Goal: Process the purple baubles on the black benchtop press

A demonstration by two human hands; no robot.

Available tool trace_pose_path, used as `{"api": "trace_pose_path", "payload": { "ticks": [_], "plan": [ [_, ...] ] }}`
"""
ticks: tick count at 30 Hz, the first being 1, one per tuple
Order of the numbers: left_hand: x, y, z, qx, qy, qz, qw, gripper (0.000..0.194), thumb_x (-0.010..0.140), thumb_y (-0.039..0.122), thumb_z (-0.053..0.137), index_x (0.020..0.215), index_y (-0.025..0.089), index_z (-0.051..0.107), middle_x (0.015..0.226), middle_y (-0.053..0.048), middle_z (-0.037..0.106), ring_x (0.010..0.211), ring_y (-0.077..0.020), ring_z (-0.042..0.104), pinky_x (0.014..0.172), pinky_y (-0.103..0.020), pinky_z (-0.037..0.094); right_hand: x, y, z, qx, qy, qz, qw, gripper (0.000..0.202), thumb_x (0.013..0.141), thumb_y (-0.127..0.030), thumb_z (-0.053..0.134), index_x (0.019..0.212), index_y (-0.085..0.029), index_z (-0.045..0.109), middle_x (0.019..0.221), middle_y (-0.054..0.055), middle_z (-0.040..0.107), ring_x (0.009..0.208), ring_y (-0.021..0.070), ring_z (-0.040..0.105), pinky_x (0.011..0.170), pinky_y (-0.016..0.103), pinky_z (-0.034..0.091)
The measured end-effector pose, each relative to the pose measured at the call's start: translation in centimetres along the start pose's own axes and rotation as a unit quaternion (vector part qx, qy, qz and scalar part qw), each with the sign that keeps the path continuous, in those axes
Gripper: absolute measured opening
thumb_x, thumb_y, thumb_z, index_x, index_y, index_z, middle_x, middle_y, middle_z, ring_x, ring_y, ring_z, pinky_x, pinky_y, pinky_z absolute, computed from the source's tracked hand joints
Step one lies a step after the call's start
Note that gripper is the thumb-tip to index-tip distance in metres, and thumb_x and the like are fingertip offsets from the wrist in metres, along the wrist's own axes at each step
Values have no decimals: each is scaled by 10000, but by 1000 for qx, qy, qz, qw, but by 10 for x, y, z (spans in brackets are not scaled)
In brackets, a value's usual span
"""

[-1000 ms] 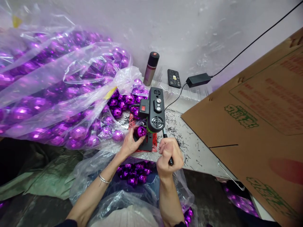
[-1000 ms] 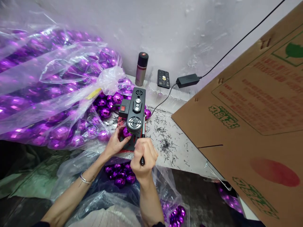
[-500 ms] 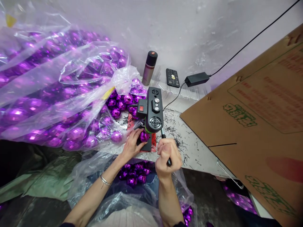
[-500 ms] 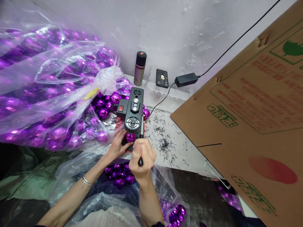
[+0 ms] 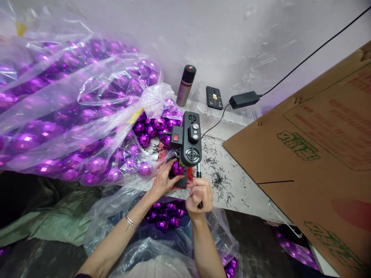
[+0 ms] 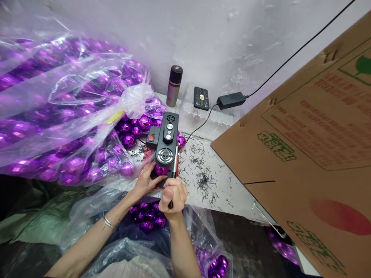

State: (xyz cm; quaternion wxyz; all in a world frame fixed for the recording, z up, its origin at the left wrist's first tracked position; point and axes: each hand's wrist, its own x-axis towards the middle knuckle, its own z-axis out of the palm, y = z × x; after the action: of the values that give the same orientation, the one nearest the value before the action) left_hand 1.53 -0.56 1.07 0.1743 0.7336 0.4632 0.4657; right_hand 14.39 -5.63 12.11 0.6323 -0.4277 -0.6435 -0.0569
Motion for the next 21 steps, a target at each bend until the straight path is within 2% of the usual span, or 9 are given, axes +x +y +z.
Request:
{"api": "trace_pose_path", "payload": {
  "ticks": [3,9,21],
  "plan": [
    [-1,0,1,10,-11,-21,1000,614,934,399,822,1472,218,588,1315,-141,772,1222,-340,746,1101,-527,581,-11,7,5,3,20,-8,1000,389,1114,-206,349,747,-231,475,707,-29,553,610,109,554,667,298,497],
    [-2,-1,4,12,-2,-15,1000,618,935,420,822,1468,215,586,1326,-144,772,1251,-349,744,1122,-540,577,-22,16,8,20,38,0,999,380,1106,-233,361,758,-238,514,715,-20,564,608,130,557,652,327,526],
    [-2,-4,5,-1,-6,-17,1000,598,946,463,803,1441,193,603,1327,-166,771,1245,-354,748,1097,-545,591,-29,30,12,47,53,-23,997,383,1113,-293,388,751,-241,504,712,-19,576,598,133,594,612,325,537]
  ]
}}
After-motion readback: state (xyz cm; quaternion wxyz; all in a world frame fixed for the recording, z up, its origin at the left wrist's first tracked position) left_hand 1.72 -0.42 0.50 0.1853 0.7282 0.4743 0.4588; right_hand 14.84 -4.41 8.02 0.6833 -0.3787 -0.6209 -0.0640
